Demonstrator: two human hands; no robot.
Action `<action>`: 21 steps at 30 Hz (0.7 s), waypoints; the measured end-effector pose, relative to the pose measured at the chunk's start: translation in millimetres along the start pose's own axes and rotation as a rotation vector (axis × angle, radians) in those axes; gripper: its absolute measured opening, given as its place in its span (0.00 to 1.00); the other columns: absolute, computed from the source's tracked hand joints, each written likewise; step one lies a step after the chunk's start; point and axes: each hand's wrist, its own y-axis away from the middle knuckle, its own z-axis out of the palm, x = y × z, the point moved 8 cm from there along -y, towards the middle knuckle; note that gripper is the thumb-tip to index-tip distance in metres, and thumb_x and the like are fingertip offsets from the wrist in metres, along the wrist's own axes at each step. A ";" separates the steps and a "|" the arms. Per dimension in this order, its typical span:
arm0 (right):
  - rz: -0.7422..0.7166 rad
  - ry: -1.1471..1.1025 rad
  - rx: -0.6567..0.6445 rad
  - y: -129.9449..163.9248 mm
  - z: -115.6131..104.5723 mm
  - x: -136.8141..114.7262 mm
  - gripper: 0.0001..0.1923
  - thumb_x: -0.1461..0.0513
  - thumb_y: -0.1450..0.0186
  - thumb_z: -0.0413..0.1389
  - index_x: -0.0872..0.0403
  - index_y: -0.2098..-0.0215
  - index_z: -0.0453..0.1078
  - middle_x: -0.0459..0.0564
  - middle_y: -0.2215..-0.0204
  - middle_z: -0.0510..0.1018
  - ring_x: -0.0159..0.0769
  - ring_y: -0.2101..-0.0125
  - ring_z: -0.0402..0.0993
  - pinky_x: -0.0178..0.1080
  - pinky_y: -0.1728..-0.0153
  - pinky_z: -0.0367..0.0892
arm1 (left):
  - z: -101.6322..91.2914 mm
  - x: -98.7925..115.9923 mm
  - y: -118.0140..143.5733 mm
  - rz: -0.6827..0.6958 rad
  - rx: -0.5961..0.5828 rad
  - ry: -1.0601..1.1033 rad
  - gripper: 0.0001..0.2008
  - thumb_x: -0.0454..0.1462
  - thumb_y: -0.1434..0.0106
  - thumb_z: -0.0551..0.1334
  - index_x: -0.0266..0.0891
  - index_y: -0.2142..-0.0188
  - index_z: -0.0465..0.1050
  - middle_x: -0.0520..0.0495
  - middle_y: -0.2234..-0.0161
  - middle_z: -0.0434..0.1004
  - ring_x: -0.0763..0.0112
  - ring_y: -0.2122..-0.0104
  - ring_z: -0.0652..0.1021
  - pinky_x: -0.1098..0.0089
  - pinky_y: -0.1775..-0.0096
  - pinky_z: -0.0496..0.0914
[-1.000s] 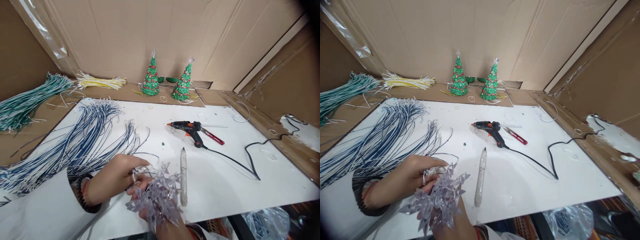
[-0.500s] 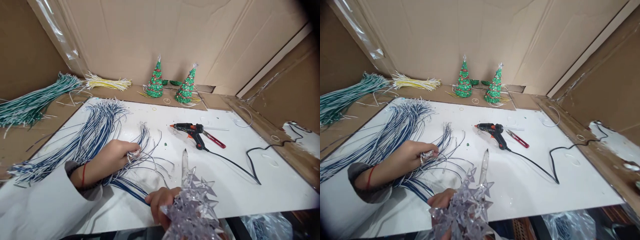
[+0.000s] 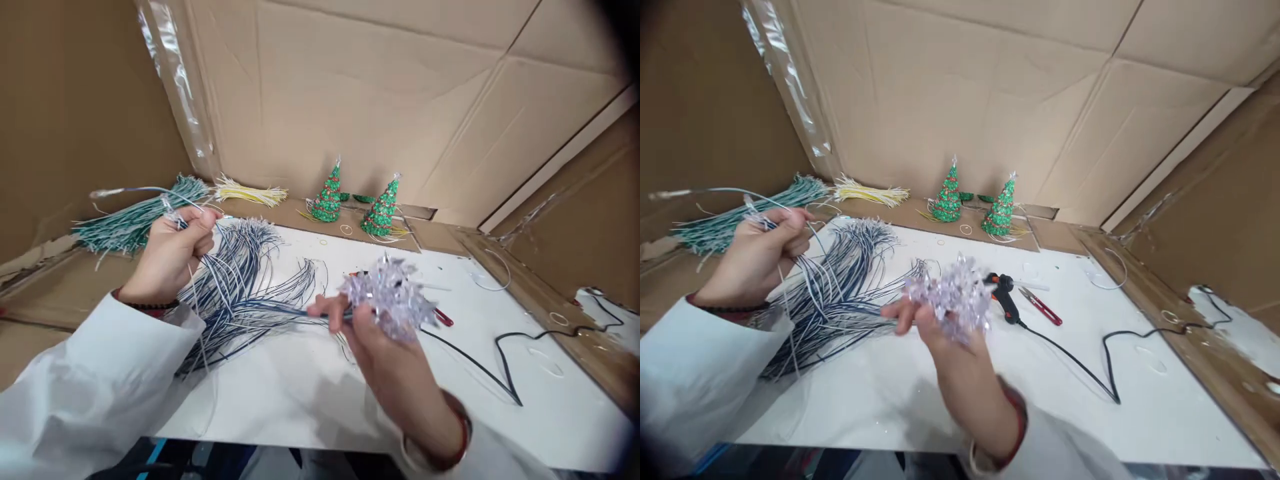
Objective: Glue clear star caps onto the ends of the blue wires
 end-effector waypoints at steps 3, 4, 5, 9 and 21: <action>-0.034 -0.049 -0.188 -26.7 15.4 -36.3 0.11 0.56 0.35 0.50 0.52 0.70 0.69 0.45 0.71 0.72 0.37 0.56 0.70 0.43 0.48 0.59 | -5.6 29.5 2.7 0.015 0.038 0.131 0.03 0.32 0.37 0.58 0.33 0.68 0.65 0.60 0.83 0.50 0.85 0.83 0.51 0.76 0.81 0.48; -0.069 -0.084 -0.203 -35.8 17.0 -49.0 0.10 0.57 0.35 0.51 0.52 0.69 0.69 0.44 0.72 0.71 0.36 0.58 0.71 0.44 0.50 0.61 | -9.6 38.1 2.3 0.027 0.069 0.149 0.02 0.30 0.38 0.58 0.33 0.68 0.66 0.61 0.83 0.51 0.86 0.83 0.52 0.76 0.81 0.48; -0.128 -0.112 -0.181 -45.1 15.9 -62.0 0.08 0.57 0.35 0.52 0.51 0.68 0.68 0.42 0.75 0.69 0.35 0.60 0.72 0.43 0.51 0.62 | -15.3 46.8 1.2 0.053 0.107 0.144 0.02 0.28 0.38 0.58 0.31 0.68 0.66 0.60 0.82 0.54 0.87 0.83 0.54 0.77 0.81 0.49; -0.345 -0.082 -0.131 -76.1 15.9 -96.2 0.08 0.55 0.40 0.57 0.50 0.70 0.67 0.38 0.82 0.60 0.27 0.77 0.65 0.41 0.58 0.67 | -53.5 80.4 -3.7 0.243 0.355 0.106 0.09 0.26 0.37 0.55 0.31 0.73 0.66 0.62 0.87 0.49 0.86 0.88 0.50 0.78 0.86 0.45; -0.595 -0.220 0.063 -112.4 -40.7 -167.5 0.14 0.50 0.38 0.54 0.50 0.74 0.61 0.36 0.85 0.43 0.27 0.85 0.42 0.33 0.77 0.60 | -123.1 125.2 5.8 0.462 0.622 -0.157 0.13 0.27 0.41 0.60 0.32 0.80 0.59 0.52 0.74 0.67 0.90 0.88 0.52 0.79 0.88 0.45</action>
